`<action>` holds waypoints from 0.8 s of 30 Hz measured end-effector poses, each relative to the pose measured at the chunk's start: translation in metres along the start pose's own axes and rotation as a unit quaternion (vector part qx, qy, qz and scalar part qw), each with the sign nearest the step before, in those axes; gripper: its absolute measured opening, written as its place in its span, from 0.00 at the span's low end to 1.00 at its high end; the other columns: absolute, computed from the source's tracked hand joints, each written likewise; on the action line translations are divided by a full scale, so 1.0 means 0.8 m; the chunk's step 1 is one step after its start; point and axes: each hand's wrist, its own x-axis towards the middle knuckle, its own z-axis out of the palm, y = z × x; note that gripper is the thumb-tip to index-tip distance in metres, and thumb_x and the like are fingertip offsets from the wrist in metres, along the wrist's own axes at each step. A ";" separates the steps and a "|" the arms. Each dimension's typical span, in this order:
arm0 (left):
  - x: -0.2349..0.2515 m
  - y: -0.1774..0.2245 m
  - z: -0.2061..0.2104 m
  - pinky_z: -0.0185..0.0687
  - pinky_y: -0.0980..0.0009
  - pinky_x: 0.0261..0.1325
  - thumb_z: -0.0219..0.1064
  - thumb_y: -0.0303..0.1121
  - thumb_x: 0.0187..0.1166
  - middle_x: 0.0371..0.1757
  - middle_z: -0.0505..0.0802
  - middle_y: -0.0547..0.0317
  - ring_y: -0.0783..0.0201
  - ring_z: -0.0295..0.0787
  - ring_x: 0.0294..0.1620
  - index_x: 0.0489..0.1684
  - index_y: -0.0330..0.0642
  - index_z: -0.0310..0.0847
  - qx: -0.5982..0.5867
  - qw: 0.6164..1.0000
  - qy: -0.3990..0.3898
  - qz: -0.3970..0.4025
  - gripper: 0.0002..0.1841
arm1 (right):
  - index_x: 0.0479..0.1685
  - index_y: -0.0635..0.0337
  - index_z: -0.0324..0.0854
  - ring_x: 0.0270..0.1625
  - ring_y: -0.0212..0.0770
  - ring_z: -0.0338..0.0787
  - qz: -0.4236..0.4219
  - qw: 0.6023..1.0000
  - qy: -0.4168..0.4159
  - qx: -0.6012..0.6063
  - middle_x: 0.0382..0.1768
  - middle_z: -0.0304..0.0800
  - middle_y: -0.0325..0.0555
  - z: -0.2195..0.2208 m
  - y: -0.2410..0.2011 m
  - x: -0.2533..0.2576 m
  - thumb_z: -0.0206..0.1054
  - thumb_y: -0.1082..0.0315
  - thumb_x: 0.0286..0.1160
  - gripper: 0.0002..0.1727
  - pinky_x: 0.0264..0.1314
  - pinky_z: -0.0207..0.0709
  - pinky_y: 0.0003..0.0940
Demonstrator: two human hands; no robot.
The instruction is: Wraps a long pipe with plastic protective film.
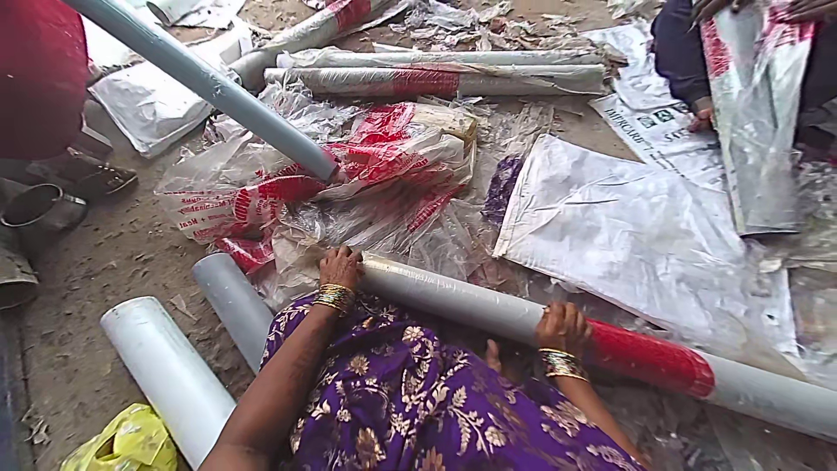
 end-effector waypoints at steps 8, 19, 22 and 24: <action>-0.002 0.005 0.014 0.61 0.39 0.82 0.62 0.25 0.80 0.75 0.85 0.39 0.36 0.74 0.81 0.61 0.38 0.90 0.045 0.997 0.070 -0.003 0.15 | 0.59 0.76 0.84 0.70 0.81 0.81 -0.003 1.000 0.002 0.004 0.65 0.82 0.82 0.002 0.001 -0.001 0.53 0.71 0.84 0.19 0.71 0.67 0.76; -0.009 0.002 0.012 0.61 0.37 0.83 0.67 0.20 0.74 0.82 0.76 0.34 0.32 0.61 0.88 0.63 0.39 0.89 0.047 0.999 -0.011 0.001 0.19 | 0.59 0.77 0.83 0.70 0.80 0.81 -0.003 1.000 0.002 -0.002 0.64 0.83 0.81 -0.001 0.001 -0.001 0.53 0.70 0.84 0.19 0.71 0.68 0.74; -0.021 -0.001 0.010 0.60 0.38 0.83 0.70 0.25 0.73 0.82 0.76 0.36 0.34 0.61 0.88 0.60 0.42 0.91 0.053 0.997 -0.052 -0.008 0.17 | 0.59 0.76 0.84 0.70 0.81 0.81 -0.004 1.000 0.000 -0.002 0.64 0.83 0.81 0.000 0.001 -0.006 0.54 0.71 0.84 0.19 0.72 0.67 0.74; -0.023 -0.003 0.006 0.61 0.38 0.82 0.73 0.29 0.73 0.81 0.78 0.37 0.35 0.63 0.87 0.58 0.43 0.92 0.045 0.997 -0.062 -0.010 0.15 | 0.58 0.76 0.84 0.69 0.81 0.82 -0.007 1.000 0.009 -0.003 0.63 0.83 0.81 0.001 0.002 -0.007 0.54 0.71 0.83 0.19 0.71 0.68 0.75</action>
